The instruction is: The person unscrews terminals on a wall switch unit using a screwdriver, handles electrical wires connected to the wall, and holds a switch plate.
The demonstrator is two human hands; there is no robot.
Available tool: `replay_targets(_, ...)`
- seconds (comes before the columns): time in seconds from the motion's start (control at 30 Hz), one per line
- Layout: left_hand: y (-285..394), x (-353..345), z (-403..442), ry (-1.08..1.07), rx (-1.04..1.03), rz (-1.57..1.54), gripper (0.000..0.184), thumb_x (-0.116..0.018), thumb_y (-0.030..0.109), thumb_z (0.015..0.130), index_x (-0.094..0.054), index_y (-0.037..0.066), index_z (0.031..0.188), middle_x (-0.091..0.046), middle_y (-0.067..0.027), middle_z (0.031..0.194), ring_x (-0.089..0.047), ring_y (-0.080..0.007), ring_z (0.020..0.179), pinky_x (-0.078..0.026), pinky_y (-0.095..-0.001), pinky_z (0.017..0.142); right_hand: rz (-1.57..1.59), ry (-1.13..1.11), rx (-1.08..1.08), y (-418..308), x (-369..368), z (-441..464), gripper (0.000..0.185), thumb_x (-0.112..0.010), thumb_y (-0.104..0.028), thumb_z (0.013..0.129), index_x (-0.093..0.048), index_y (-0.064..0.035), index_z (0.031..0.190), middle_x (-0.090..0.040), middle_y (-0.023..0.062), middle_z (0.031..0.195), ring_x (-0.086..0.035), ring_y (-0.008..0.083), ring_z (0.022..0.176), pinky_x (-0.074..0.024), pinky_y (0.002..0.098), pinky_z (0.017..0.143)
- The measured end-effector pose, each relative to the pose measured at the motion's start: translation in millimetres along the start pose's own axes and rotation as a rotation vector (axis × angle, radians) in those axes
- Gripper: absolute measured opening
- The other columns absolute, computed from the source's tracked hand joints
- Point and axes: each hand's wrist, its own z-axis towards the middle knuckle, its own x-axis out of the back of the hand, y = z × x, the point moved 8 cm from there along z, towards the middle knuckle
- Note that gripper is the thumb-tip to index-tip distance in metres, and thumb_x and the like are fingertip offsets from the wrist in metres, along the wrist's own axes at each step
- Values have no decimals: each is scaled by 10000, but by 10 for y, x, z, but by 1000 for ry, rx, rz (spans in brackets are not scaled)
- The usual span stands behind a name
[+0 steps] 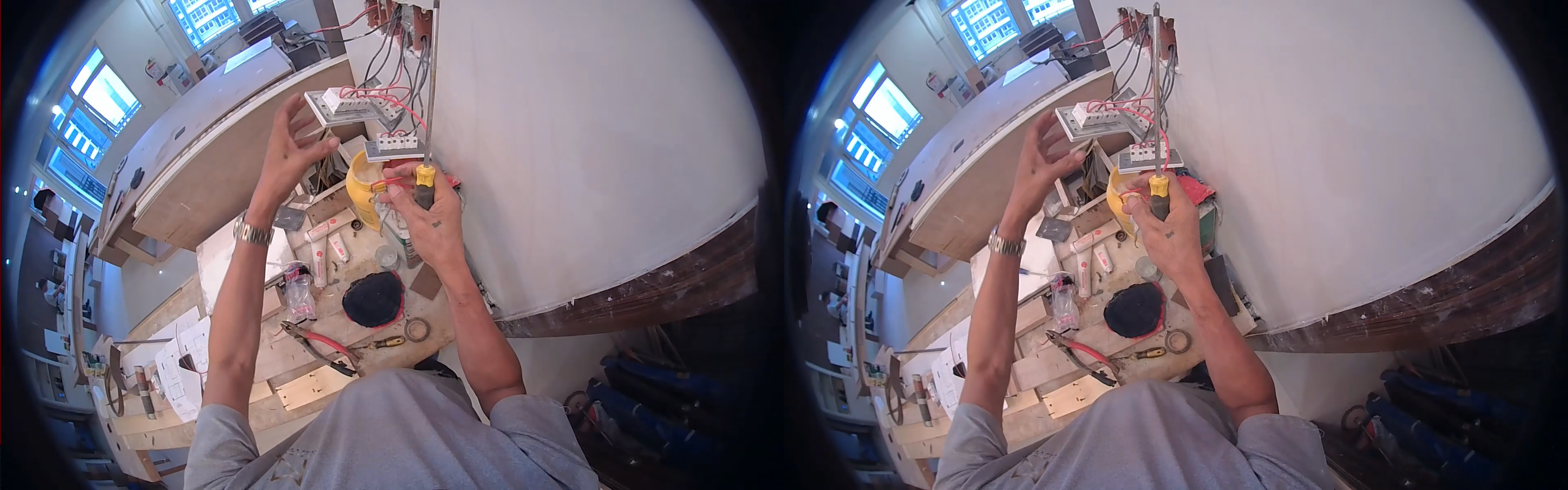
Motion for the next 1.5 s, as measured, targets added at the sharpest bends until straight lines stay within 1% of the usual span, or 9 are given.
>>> replay_targets(0.23,-14,-295,371,-183,-28,-147,1066,-926,101,832,-233,-13,1634,-541,-202,1483,-590,-279,1351,-537,-400,1105,-162,-12,58,-142,195,-24,220,-717,-114,1017,-631,-15,1194,-732,80,1051,-709,135,941,-560,315,874)
replay_targets(0.33,-75,-225,411,-165,-11,-148,1034,-926,113,837,-262,-9,1621,-573,-182,1437,-626,-254,1295,-550,-382,1081,-416,60,321,-443,403,-182,275,-732,-183,1022,-626,-6,1203,-717,115,992,-709,172,885,-557,334,841)
replay_targets(0.4,-111,-144,433,-159,22,-160,1012,-927,117,836,-286,-7,1608,-579,-175,1421,-639,-238,1270,-560,-371,1063,-498,-36,-61,-470,488,-387,322,-734,-230,1025,-622,10,1209,-700,155,966,-702,247,851,-554,374,803)
replay_targets(0.5,-104,-66,450,-156,29,-156,937,-933,129,828,-358,-9,1555,-584,-159,1407,-654,-216,1224,-574,-353,1030,-559,-65,-61,-521,556,-684,294,-684,-217,1047,-619,23,1203,-691,170,967,-685,262,834,-543,388,766)
replay_targets(0.63,49,-93,410,-162,106,-229,839,-902,67,821,-422,-15,1504,-577,-154,1411,-598,-222,1305,-490,-387,1152,-558,-66,54,-534,690,-951,262,-621,-175,1060,-624,35,1217,-693,173,978,-668,211,846,-532,378,757)
replay_targets(0.7,36,-82,419,-174,126,-236,824,-896,61,821,-428,-16,1495,-581,-154,1409,-599,-219,1305,-492,-383,1148,-444,91,-23,-516,882,-1054,276,-581,-138,1055,-625,46,1256,-698,168,995,-660,192,877,-528,366,778)
replay_targets(0.8,-18,-46,441,-189,139,-245,798,-879,52,826,-440,-18,1489,-596,-150,1394,-603,-211,1300,-486,-371,1151,-432,204,-3,-407,1090,-1117,291,-591,-127,1045,-633,59,1266,-702,159,1014,-665,207,890,-530,364,793)
replay_targets(1.17,38,-114,412,-168,141,-320,726,-889,32,814,-494,-17,1421,-657,-134,1327,-655,-178,1223,-524,-332,1089,-673,51,152,-421,655,-828,295,-686,-143,1014,-660,47,1237,-673,205,969,-684,358,842,-546,438,746)
replay_targets(1.5,-17,-108,414,-168,117,-335,738,-899,42,811,-487,-22,1420,-658,-135,1322,-650,-176,1219,-517,-330,1092,-684,53,221,-399,576,-589,299,-669,-154,1021,-663,50,1240,-690,220,1007,-696,378,859,-554,442,768)
